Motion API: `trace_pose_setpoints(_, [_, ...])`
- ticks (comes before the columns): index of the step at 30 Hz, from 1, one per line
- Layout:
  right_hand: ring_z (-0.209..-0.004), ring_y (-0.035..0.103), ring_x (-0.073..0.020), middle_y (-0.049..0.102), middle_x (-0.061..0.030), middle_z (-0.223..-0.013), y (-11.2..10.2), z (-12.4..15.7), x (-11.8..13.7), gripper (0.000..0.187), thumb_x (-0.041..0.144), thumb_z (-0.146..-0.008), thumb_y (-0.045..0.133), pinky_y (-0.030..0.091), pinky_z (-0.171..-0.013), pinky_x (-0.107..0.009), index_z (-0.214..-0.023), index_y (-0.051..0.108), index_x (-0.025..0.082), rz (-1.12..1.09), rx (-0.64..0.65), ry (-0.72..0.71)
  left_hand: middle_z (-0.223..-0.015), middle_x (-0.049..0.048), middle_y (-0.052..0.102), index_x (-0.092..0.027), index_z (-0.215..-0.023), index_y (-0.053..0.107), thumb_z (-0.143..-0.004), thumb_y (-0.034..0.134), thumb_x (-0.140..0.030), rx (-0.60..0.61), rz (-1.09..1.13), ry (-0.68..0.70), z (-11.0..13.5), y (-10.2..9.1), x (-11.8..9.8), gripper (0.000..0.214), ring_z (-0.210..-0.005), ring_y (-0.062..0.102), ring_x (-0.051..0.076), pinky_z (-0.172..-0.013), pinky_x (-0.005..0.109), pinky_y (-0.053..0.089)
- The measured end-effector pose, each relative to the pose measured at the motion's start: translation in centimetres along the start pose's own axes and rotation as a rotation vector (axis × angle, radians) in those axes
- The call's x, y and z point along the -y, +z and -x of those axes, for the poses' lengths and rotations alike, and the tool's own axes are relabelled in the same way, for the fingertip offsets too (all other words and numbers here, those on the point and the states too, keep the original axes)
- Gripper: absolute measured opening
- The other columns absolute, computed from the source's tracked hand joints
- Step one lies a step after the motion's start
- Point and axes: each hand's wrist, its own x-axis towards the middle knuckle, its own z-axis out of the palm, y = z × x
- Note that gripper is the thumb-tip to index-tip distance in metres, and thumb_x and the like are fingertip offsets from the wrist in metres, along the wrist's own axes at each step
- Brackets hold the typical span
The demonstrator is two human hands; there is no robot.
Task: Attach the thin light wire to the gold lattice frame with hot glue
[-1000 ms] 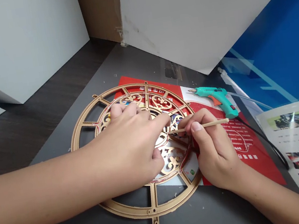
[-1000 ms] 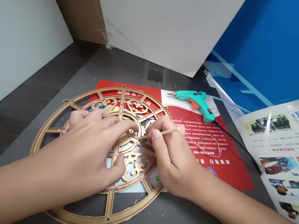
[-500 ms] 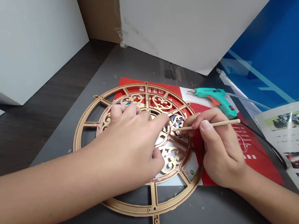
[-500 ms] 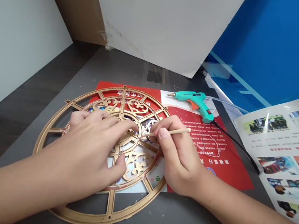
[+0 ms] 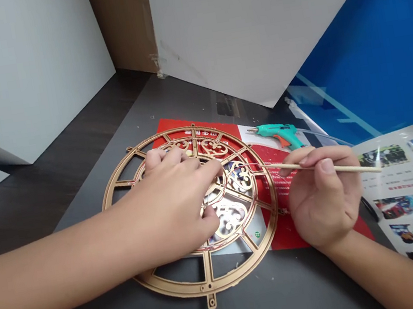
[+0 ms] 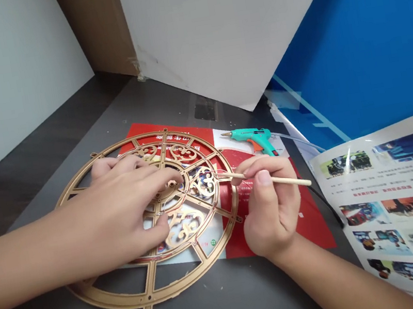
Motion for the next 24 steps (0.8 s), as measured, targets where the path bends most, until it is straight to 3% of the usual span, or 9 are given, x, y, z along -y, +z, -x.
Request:
trace_pose_setpoints(5, [-0.081, 0.062, -0.0242, 0.068, -0.0031, -0.096, -0.7, -0.5, -0.3, 0.027, 0.027, -0.112, 0.054, 0.049, -0.079, -0.046, -0.097, 0.076, 0.031, 0.09, -0.091, -0.09, -0.091, 0.0089, 0.075, -0.029, -0.109, 0.074, -0.082, 0.064, -0.041, 0.03, -0.014, -0.033, -0.2, -0.3, 0.3, 0.031, -0.104, 0.064, 0.04, -0.1, 0.06, 0.039])
trace_pose_setpoints(10, [-0.082, 0.062, -0.0287, 0.062, -0.0049, -0.089, -1.5, -1.2, -0.6, 0.029, 0.031, -0.113, 0.053, 0.048, -0.083, -0.05, -0.091, 0.072, 0.032, 0.152, -0.134, -0.122, -0.087, 0.0089, 0.072, -0.03, -0.105, 0.075, -0.077, 0.068, -0.039, 0.053, -0.019, -0.052, -0.4, -0.3, 0.7, 0.03, -0.104, 0.064, 0.041, -0.1, 0.056, 0.039])
trace_pose_setpoints(14, [-0.086, 0.061, -0.0313, 0.06, -0.0063, -0.088, -1.6, -1.1, -0.7, 0.027, 0.034, -0.113, 0.054, 0.049, -0.085, -0.053, -0.09, 0.069, 0.033, 0.209, -0.163, -0.153, -0.09, 0.008, 0.074, -0.031, -0.108, 0.075, -0.085, 0.066, -0.037, 0.03, -0.026, 0.046, -0.1, -0.5, 1.1, 0.026, -0.101, 0.063, 0.038, -0.1, 0.054, 0.037])
trace_pose_setpoints(21, [-0.09, 0.064, -0.0314, 0.063, -0.0051, -0.091, -2.0, -0.2, -0.3, 0.025, 0.04, -0.116, 0.052, 0.049, -0.09, -0.055, -0.099, 0.071, 0.034, 0.271, -0.036, -0.2, -0.103, 0.0106, 0.081, -0.029, -0.12, 0.076, -0.101, 0.052, -0.042, 0.106, -0.117, 0.121, 0.0, -1.2, 1.3, 0.033, -0.106, 0.065, 0.037, -0.106, 0.059, 0.037])
trace_pose_setpoints(24, [-0.092, 0.067, -0.0326, 0.067, -0.0047, -0.091, -2.5, 0.0, -0.2, 0.028, 0.043, -0.118, 0.05, 0.047, -0.094, -0.058, -0.103, 0.073, 0.036, 0.335, 0.042, -0.226, -0.103, 0.0095, 0.083, -0.031, -0.109, 0.078, -0.102, 0.048, -0.047, 0.14, -0.103, 0.096, -0.7, -2.1, 1.4, 0.034, -0.103, 0.069, 0.035, -0.107, 0.059, 0.039])
